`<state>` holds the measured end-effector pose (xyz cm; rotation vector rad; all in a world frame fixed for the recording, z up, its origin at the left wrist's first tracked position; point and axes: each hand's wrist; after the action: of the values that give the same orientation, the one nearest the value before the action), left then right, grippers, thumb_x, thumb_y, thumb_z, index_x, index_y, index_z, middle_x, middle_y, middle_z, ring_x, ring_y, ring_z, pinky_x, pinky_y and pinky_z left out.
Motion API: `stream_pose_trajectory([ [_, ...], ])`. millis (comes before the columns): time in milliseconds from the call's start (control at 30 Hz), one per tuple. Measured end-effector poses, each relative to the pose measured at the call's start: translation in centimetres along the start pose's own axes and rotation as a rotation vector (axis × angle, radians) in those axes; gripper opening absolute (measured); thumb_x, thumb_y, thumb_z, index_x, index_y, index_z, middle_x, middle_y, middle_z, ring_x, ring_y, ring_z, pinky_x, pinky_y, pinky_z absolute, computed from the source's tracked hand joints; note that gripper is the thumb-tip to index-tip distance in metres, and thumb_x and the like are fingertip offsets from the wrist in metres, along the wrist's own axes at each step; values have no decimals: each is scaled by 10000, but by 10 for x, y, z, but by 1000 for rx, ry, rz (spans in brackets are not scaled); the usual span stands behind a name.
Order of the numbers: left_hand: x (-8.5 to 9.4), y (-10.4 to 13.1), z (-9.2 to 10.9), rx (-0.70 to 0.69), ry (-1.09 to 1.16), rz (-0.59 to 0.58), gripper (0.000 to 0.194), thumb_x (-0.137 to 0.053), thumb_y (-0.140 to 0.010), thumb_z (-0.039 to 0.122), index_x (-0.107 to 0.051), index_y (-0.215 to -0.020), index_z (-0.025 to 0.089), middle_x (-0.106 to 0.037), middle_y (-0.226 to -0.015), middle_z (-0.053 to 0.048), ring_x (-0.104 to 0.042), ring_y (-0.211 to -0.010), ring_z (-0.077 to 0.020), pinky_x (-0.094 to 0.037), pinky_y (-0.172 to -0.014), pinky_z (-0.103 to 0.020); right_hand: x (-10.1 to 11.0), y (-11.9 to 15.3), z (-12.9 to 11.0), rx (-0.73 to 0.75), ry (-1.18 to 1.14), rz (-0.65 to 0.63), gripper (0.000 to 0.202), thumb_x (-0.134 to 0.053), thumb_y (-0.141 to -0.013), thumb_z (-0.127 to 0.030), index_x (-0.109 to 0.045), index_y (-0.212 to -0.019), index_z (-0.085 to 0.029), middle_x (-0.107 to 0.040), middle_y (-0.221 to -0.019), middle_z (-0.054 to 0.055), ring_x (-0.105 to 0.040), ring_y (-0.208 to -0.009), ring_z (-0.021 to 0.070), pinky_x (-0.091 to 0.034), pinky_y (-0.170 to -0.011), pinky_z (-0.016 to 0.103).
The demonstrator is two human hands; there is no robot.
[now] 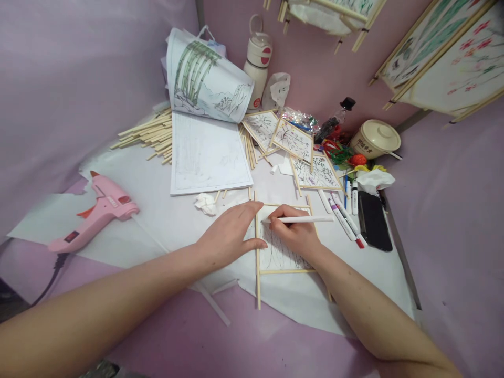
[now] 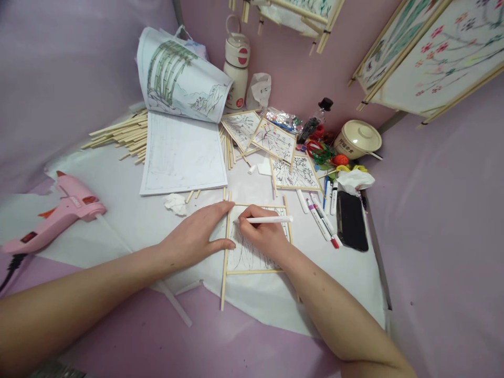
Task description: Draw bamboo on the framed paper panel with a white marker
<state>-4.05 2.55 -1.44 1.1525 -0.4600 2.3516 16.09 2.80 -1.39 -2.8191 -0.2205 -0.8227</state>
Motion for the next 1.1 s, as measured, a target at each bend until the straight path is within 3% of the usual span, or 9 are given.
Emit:
stream_pose_trajectory([
  [1100,1,0,1,-6,-17,-6,764,-729,-805,456,-340,-1403,183,-497,-1431,-130,-493,-1302,-288,-417,-1076,-413,-1,-1,-1,10,-21,-8,101,-553,-760,-149,-613,-699,-201,-628,-612,-32,-545,-560,106,-425,-548,218],
])
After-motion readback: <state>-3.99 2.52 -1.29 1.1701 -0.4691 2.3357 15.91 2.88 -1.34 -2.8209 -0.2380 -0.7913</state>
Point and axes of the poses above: each hand's wrist, its own y-axis away from the middle knuckle, its own x-axis out of the back of the hand, z = x × y
